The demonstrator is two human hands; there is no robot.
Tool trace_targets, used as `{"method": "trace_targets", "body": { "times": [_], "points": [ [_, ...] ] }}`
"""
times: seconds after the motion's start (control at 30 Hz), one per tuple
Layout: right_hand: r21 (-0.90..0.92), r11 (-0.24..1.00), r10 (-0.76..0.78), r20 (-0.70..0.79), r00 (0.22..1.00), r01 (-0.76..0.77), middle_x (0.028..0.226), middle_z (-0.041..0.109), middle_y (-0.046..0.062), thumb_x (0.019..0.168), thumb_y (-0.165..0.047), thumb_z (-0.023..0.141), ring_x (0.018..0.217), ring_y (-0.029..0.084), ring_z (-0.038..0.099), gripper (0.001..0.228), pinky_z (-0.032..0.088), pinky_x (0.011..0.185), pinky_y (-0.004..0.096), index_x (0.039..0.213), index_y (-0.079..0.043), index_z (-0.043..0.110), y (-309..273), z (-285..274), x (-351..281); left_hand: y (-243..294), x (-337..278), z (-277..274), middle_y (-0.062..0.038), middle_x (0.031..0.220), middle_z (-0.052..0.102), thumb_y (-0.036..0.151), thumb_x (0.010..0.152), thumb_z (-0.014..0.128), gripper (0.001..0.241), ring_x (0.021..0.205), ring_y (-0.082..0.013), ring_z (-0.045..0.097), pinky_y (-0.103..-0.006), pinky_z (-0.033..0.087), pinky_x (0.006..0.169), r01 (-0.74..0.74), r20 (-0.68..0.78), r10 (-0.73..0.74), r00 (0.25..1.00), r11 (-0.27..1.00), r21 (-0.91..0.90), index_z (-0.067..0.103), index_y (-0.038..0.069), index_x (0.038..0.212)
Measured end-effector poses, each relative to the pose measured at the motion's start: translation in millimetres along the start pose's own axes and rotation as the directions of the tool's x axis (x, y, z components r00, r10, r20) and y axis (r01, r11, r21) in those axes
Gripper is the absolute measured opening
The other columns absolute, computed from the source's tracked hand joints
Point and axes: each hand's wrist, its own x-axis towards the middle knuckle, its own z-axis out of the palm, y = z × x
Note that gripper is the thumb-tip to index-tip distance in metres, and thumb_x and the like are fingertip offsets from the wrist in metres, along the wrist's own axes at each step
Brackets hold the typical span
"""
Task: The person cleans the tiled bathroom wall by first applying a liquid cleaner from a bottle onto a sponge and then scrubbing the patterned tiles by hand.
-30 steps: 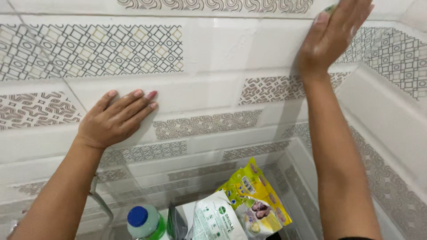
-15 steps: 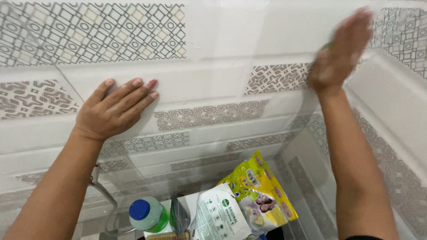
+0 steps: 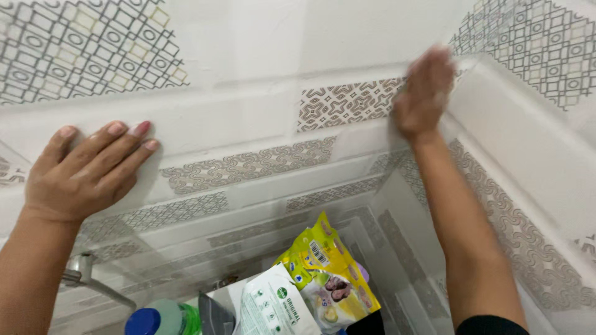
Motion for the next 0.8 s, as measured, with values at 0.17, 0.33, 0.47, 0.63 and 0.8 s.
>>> {"method": "trace_targets", "body": {
  "times": [0.17, 0.33, 0.47, 0.63, 0.8],
  "points": [
    [0.063, 0.956, 0.291, -0.292, 0.911, -0.286, 0.175, 0.005, -0.011, 0.117, -0.034, 0.028, 0.162, 0.011, 0.003, 0.057, 0.003, 0.135, 0.033, 0.17, -0.026, 0.01, 9.9, 9.0, 26.0, 3.0, -9.3, 6.1, 0.02, 0.142, 0.067, 0.047, 0.093, 0.053, 0.04, 0.134, -0.0046, 0.054, -0.0397, 0.022, 0.126, -0.07, 0.151, 0.057, 0.987, 0.994, 0.087, 0.068, 0.044, 0.129],
    [-0.02, 0.951, -0.308, 0.035, 0.951, 0.309, 0.176, -0.001, 0.004, 0.113, -0.025, 0.031, 0.162, 0.021, -0.001, 0.06, -0.005, 0.132, 0.04, 0.169, -0.017, 0.009, -76.1, 30.8, -91.6, 3.9, -13.8, 7.4, 0.016, 0.142, 0.069, 0.048, 0.093, 0.053, 0.042, 0.136, -0.0068, 0.056, -0.0415, 0.021, 0.127, -0.062, 0.102, 0.057, 0.993, 0.997, 0.048, 0.067, 0.04, 0.132],
    [-0.111, 0.805, -0.557, 0.194, 0.807, 0.582, 0.179, 0.001, -0.001, 0.122, -0.03, 0.03, 0.167, 0.018, 0.0, 0.054, -0.004, 0.138, 0.041, 0.17, -0.019, 0.009, -29.2, 19.0, -82.8, 5.1, -10.3, 10.8, 0.015, 0.146, 0.066, 0.048, 0.096, 0.052, 0.043, 0.14, -0.0086, 0.052, -0.0414, 0.019, 0.129, -0.017, 0.082, 0.014, 0.997, 0.999, 0.03, 0.067, 0.041, 0.135],
    [0.018, 0.951, 0.302, -0.267, 0.915, -0.309, 0.175, 0.002, -0.006, 0.121, -0.036, 0.024, 0.162, 0.013, 0.0, 0.053, 0.002, 0.137, 0.038, 0.168, -0.024, 0.004, 11.6, 2.3, 48.1, 7.2, -19.5, 13.9, 0.011, 0.149, 0.059, 0.046, 0.097, 0.05, 0.045, 0.145, -0.0124, 0.049, -0.0434, 0.019, 0.127, -0.005, 0.156, 0.017, 0.988, 0.997, -0.073, 0.062, 0.036, 0.139],
    [0.034, 0.998, 0.049, -0.134, 0.99, -0.044, 0.175, 0.006, -0.002, 0.118, -0.037, 0.031, 0.163, 0.018, 0.004, 0.058, 0.001, 0.134, 0.038, 0.17, -0.023, 0.009, -122.6, 27.9, 101.0, 4.7, -13.0, 11.0, 0.011, 0.151, 0.057, 0.045, 0.097, 0.05, 0.046, 0.146, -0.0113, 0.047, -0.043, 0.018, 0.126, 0.002, 0.136, 0.006, 0.991, 0.998, -0.057, 0.062, 0.037, 0.141]
  ]
}}
